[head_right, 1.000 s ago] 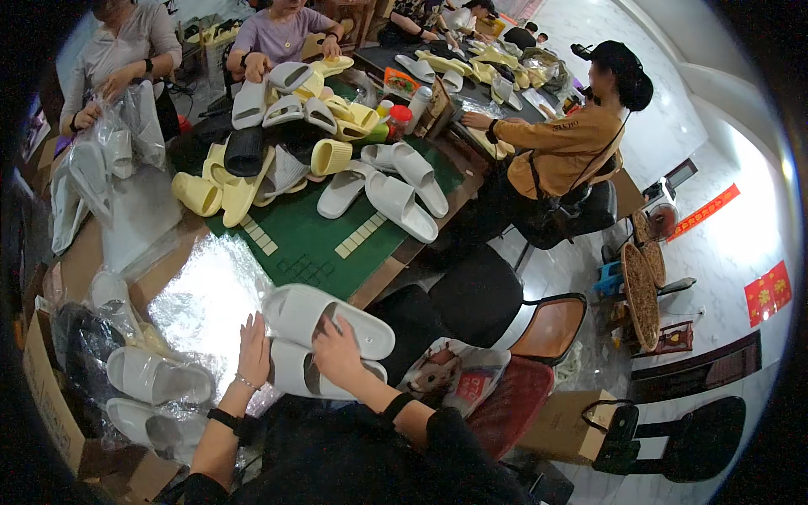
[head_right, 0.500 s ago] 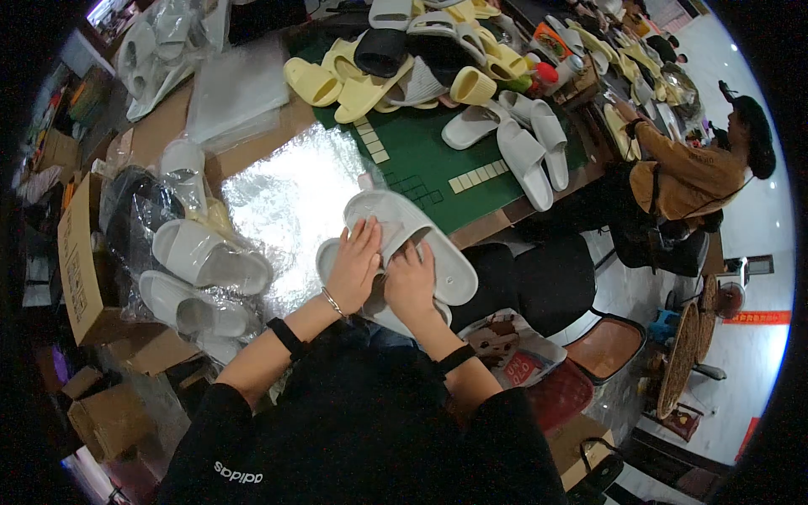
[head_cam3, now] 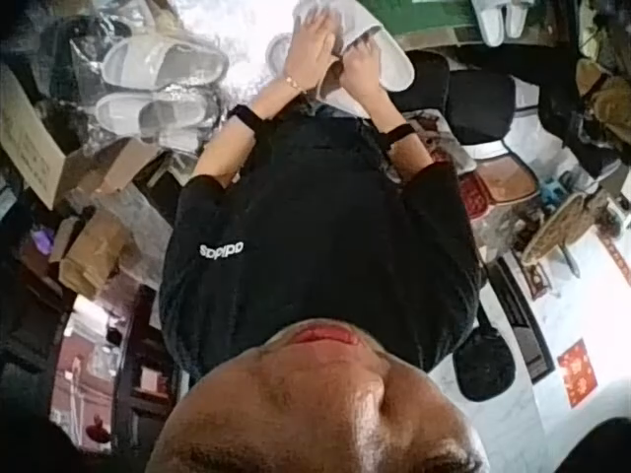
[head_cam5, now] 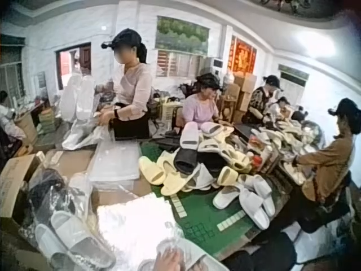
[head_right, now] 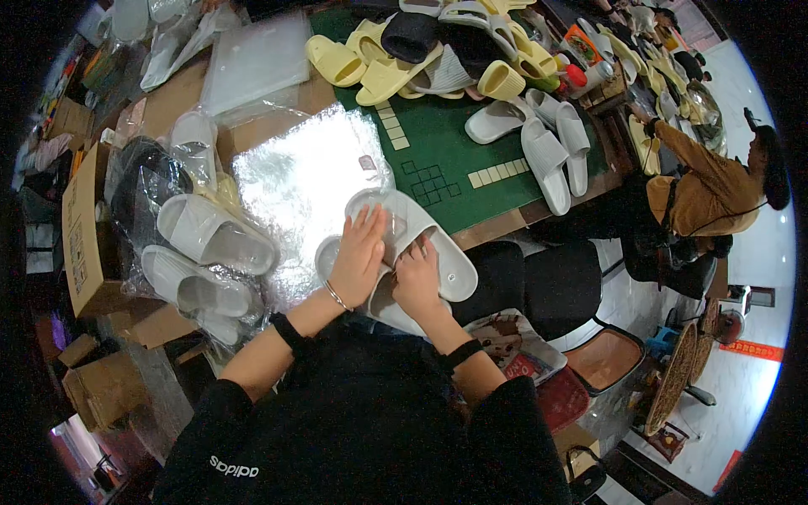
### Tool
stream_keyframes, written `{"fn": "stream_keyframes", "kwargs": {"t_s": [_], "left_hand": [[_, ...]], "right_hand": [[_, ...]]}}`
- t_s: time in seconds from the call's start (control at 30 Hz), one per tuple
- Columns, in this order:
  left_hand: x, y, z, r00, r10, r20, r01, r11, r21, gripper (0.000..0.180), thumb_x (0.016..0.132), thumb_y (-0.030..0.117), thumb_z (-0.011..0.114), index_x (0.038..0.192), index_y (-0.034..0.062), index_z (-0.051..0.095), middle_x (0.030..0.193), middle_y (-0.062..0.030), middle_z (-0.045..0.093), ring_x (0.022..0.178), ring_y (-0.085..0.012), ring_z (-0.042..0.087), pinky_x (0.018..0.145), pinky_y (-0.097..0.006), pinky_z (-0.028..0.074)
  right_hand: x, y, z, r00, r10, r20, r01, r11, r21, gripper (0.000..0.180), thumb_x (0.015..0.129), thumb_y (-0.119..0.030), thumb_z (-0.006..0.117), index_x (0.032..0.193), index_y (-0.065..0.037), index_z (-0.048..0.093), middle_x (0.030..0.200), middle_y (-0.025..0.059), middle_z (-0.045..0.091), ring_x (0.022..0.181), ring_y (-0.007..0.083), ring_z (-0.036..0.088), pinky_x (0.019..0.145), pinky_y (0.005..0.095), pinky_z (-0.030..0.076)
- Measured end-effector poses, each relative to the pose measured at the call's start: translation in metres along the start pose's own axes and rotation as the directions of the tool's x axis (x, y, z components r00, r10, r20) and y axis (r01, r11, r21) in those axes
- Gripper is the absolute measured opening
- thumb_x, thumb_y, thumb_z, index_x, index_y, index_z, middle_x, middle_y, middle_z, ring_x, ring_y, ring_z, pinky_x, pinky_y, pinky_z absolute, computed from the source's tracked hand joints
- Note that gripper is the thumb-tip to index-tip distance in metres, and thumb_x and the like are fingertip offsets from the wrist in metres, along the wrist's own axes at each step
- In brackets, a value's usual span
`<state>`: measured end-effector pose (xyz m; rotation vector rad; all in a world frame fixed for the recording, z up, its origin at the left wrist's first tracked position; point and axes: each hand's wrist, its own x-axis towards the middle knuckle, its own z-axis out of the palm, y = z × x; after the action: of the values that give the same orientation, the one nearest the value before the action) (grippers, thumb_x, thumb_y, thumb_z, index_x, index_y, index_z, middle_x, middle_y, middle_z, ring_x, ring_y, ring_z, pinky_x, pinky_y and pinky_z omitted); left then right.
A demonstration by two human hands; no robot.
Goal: Placing finished sandals/slides into individual plastic bags.
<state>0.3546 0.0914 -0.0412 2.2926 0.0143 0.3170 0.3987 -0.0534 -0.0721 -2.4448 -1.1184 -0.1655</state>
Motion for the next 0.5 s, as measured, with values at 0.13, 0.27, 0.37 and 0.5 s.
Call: {"fn": "stream_keyframes", "kwargs": {"t_s": [0.13,0.27,0.37,0.5], "left_hand": [[0.008,-0.028,0.0,0.991,-0.128,-0.046,0.124,0.989,-0.076,0.048,0.093,0.023,0.026,0.134,-0.0017,0.028,0.137,-0.0194,0.031,0.129,-0.0381,0.023,0.105,-0.052,0.01],[0.006,-0.034,0.0,0.988,-0.153,-0.03,0.15,0.985,-0.082,0.047,0.093,0.023,0.026,0.135,-0.0001,0.028,0.138,-0.0181,0.031,0.13,-0.0373,0.022,0.105,-0.052,0.009],[0.001,-0.024,0.012,0.997,-0.054,0.063,0.05,0.997,0.063,0.046,0.092,0.021,0.029,0.134,0.0011,0.03,0.138,-0.0175,0.031,0.129,-0.0367,0.023,0.105,-0.052,0.009],[-0.007,-0.006,0.019,0.98,-0.019,0.196,-0.005,0.993,0.118,0.046,0.091,0.019,0.032,0.132,-0.0007,0.031,0.139,-0.0159,0.029,0.13,-0.0346,0.021,0.105,-0.052,0.011]], "right_hand": [[-0.015,0.013,-0.013,0.975,-0.163,0.153,0.156,0.986,0.054,0.026,0.055,-0.009,0.057,0.078,0.004,0.062,0.092,0.0132,0.06,0.108,0.0294,0.046,0.101,0.0509,0.024],[-0.027,0.027,-0.01,0.953,-0.253,0.169,0.233,0.964,0.129,0.028,0.051,-0.008,0.056,0.077,0.001,0.062,0.088,0.0113,0.06,0.106,0.0285,0.047,0.101,0.0523,0.024],[-0.022,0.015,-0.006,0.968,-0.233,0.088,0.221,0.967,0.127,0.031,0.052,-0.005,0.056,0.081,0.002,0.061,0.091,0.0125,0.059,0.107,0.0298,0.047,0.099,0.0518,0.026],[-0.008,0.01,0.002,0.995,0.084,-0.061,-0.082,0.996,0.039,0.039,0.058,-0.002,0.056,0.096,0.002,0.059,0.101,0.0162,0.058,0.108,0.0345,0.045,0.096,0.0512,0.028]]}}
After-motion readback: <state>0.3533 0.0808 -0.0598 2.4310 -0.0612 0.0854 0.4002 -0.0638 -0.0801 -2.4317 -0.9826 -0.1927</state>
